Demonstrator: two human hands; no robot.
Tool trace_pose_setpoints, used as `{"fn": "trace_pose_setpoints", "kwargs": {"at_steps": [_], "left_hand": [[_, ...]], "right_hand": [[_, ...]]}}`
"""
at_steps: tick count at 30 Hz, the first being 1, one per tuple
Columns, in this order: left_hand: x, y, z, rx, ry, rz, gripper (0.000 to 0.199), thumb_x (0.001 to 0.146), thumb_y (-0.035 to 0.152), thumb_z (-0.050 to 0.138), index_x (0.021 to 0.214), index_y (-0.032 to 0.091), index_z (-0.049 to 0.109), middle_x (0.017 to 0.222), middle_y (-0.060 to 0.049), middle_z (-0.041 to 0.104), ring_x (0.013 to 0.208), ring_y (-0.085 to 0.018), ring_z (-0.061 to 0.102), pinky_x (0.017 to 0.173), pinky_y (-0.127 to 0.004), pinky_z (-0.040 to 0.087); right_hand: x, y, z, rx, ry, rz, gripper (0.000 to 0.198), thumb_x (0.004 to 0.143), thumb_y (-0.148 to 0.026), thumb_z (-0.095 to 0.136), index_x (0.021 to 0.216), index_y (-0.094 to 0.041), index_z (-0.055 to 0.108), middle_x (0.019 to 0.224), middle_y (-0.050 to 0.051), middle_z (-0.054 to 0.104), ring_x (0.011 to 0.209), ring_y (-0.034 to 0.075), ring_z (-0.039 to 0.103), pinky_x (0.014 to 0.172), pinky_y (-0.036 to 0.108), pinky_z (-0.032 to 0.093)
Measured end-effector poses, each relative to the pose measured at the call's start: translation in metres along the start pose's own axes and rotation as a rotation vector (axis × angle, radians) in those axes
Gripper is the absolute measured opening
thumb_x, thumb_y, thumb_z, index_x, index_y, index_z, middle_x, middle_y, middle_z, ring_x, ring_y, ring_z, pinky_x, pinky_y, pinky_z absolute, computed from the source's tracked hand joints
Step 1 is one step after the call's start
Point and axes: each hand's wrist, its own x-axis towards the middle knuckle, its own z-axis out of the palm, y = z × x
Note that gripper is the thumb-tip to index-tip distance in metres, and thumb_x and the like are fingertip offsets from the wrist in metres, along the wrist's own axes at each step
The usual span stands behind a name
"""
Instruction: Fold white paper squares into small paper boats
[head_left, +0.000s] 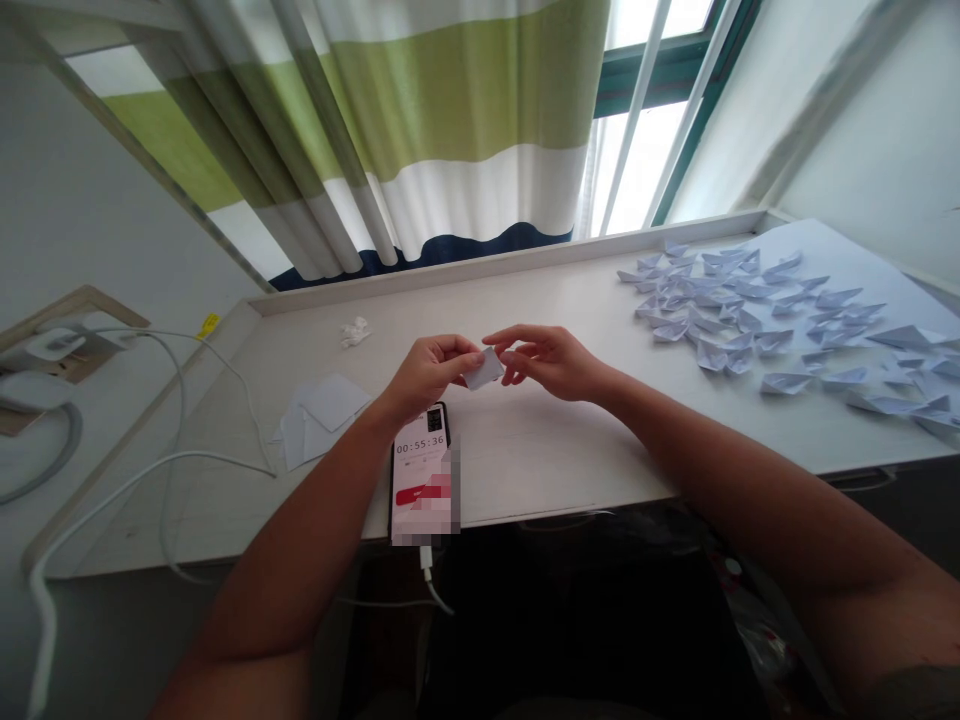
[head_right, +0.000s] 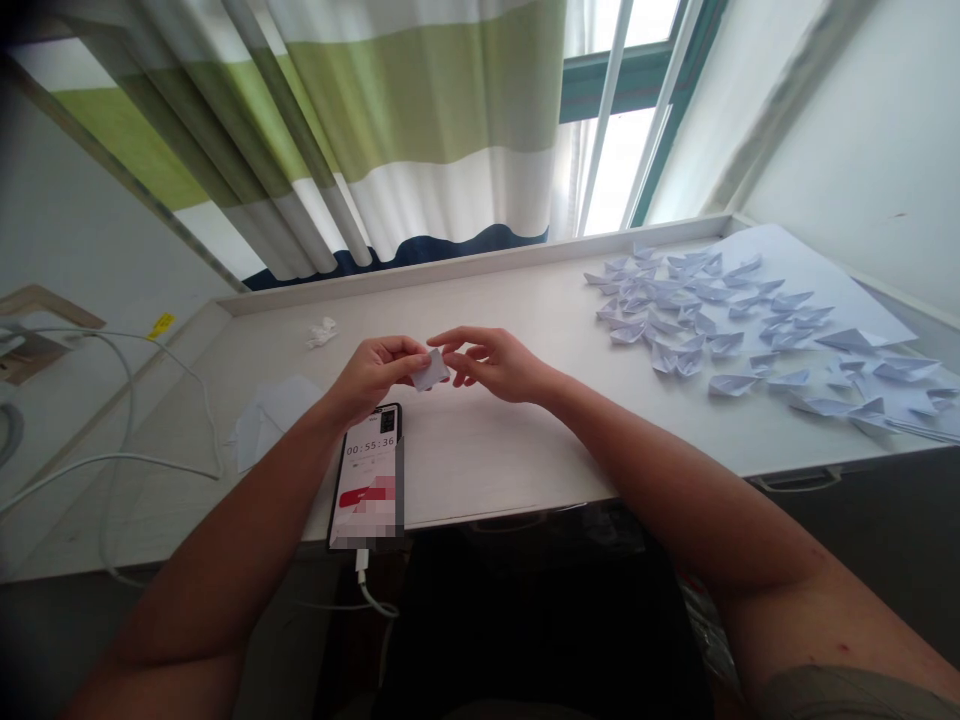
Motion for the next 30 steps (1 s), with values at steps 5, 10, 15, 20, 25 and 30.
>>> {"fn": "trace_pose_setpoints", "kwargs": {"at_steps": [5, 10, 15, 20, 25, 30], "left_hand": [[-0.0014, -0.0011, 0.0014, -0.041, -0.099, -0.019, 0.042, 0.082, 0.052, 0.093, 0.092, 0.016, 0.073, 0.087, -0.009, 0.082, 0.08, -0.022, 0.08, 0.074, -0.034, 0.063], [-0.0009, -0.0049, 0.0049, -0.036, -0.044, 0.01, 0.044, 0.079, 0.052, 0.096, 0.096, 0.016, 0.077, 0.085, -0.008, 0.083, 0.078, -0.021, 0.079, 0.075, -0.034, 0.062], [-0.0013, -0.0054, 0.0084, -0.007, -0.031, 0.03, 0.036, 0.079, 0.047, 0.096, 0.094, 0.016, 0.084, 0.088, -0.008, 0.083, 0.081, -0.02, 0.078, 0.08, -0.035, 0.06], [-0.0006, -0.0009, 0.0079, -0.039, 0.027, 0.083, 0.027, 0.079, 0.043, 0.096, 0.087, 0.02, 0.085, 0.088, -0.005, 0.081, 0.083, -0.016, 0.072, 0.083, -0.032, 0.056], [0.0017, -0.0013, 0.0054, -0.069, 0.011, 0.136, 0.029, 0.082, 0.046, 0.094, 0.085, 0.02, 0.081, 0.084, -0.001, 0.074, 0.079, -0.014, 0.065, 0.078, -0.028, 0.052], [0.0008, -0.0014, 0.0079, -0.073, 0.01, 0.159, 0.025, 0.084, 0.043, 0.092, 0.088, 0.021, 0.082, 0.085, -0.001, 0.076, 0.081, -0.014, 0.067, 0.083, -0.03, 0.055]], "right_hand": [[-0.0018, -0.0018, 0.0002, -0.007, -0.035, 0.035, 0.033, 0.098, -0.039, 0.077, 0.123, -0.017, 0.077, 0.098, 0.005, 0.078, 0.076, 0.015, 0.074, 0.071, 0.032, 0.065], [-0.0027, 0.0001, 0.0023, -0.013, -0.019, 0.033, 0.036, 0.1, -0.046, 0.077, 0.122, -0.018, 0.075, 0.096, 0.004, 0.076, 0.077, 0.015, 0.073, 0.07, 0.032, 0.065], [-0.0021, 0.0014, 0.004, -0.058, 0.014, -0.002, 0.037, 0.098, -0.047, 0.079, 0.118, -0.016, 0.074, 0.102, 0.007, 0.076, 0.079, 0.016, 0.072, 0.069, 0.032, 0.063], [-0.0017, 0.0001, 0.0019, -0.063, -0.027, -0.076, 0.035, 0.099, -0.041, 0.078, 0.124, -0.017, 0.074, 0.12, 0.01, 0.077, 0.092, 0.017, 0.073, 0.076, 0.033, 0.065], [-0.0001, 0.0029, 0.0032, -0.05, -0.009, -0.074, 0.034, 0.098, -0.04, 0.078, 0.124, -0.017, 0.075, 0.119, 0.01, 0.078, 0.091, 0.018, 0.074, 0.072, 0.033, 0.065], [-0.0003, 0.0014, 0.0079, -0.078, 0.051, -0.059, 0.033, 0.096, -0.041, 0.081, 0.118, -0.018, 0.075, 0.115, 0.01, 0.078, 0.093, 0.019, 0.074, 0.065, 0.029, 0.061]]}}
